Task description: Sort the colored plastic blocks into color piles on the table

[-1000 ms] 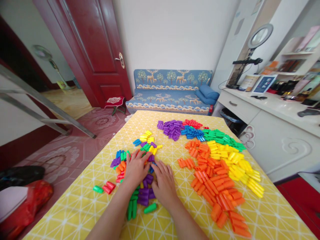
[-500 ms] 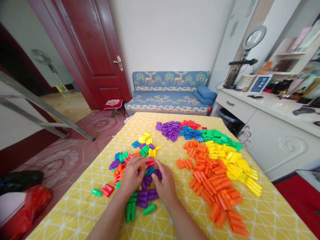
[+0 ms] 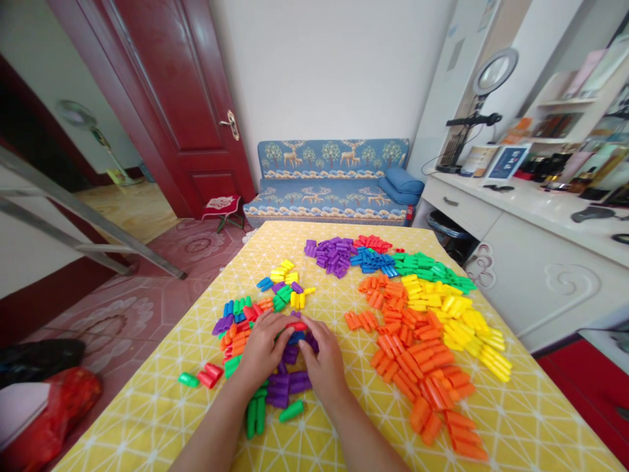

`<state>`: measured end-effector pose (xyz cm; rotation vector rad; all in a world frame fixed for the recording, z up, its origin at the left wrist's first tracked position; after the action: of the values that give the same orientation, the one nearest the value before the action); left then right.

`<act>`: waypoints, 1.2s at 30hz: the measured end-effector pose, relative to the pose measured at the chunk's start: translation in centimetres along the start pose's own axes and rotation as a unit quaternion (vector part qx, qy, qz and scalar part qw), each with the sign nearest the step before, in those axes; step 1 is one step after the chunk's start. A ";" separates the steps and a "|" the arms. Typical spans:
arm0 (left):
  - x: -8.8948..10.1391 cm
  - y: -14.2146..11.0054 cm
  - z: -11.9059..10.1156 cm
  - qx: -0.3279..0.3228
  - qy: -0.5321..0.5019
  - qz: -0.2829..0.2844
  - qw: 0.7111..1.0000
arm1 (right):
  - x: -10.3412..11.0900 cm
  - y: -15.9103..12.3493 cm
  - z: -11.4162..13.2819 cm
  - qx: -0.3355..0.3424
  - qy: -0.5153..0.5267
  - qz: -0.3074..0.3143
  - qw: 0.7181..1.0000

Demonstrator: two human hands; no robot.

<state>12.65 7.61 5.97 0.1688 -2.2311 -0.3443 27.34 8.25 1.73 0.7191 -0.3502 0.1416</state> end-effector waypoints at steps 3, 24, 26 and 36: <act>0.2 -0.2 -0.6 -0.020 -0.045 0.006 0.999 | 0.4 0.1 0.4 -0.017 0.018 -0.028 0.999; -0.1 -0.2 0.2 0.013 -0.106 -0.020 0.994 | -0.2 0.1 1.7 -0.130 0.151 0.016 0.980; 0.2 -0.1 0.7 0.027 -0.090 -0.051 0.994 | -0.1 0.0 1.8 -0.133 0.156 0.002 0.979; 1.3 0.3 2.4 0.078 -0.039 -0.129 0.988 | 6.4 5.3 -1.2 -0.161 0.161 -0.182 0.957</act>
<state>9.93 8.03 5.59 0.5406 -2.3166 -0.3198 32.31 13.03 6.48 0.4163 0.0748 -0.1464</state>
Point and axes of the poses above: each hand's wrist, its own y-axis towards the middle knuckle, its own x-axis out of the back of the hand, z = x × y, the point moved 4 cm from there along y, towards the middle knuckle, and after that the axes turned 14 degrees about x, right-handed, at the moved point
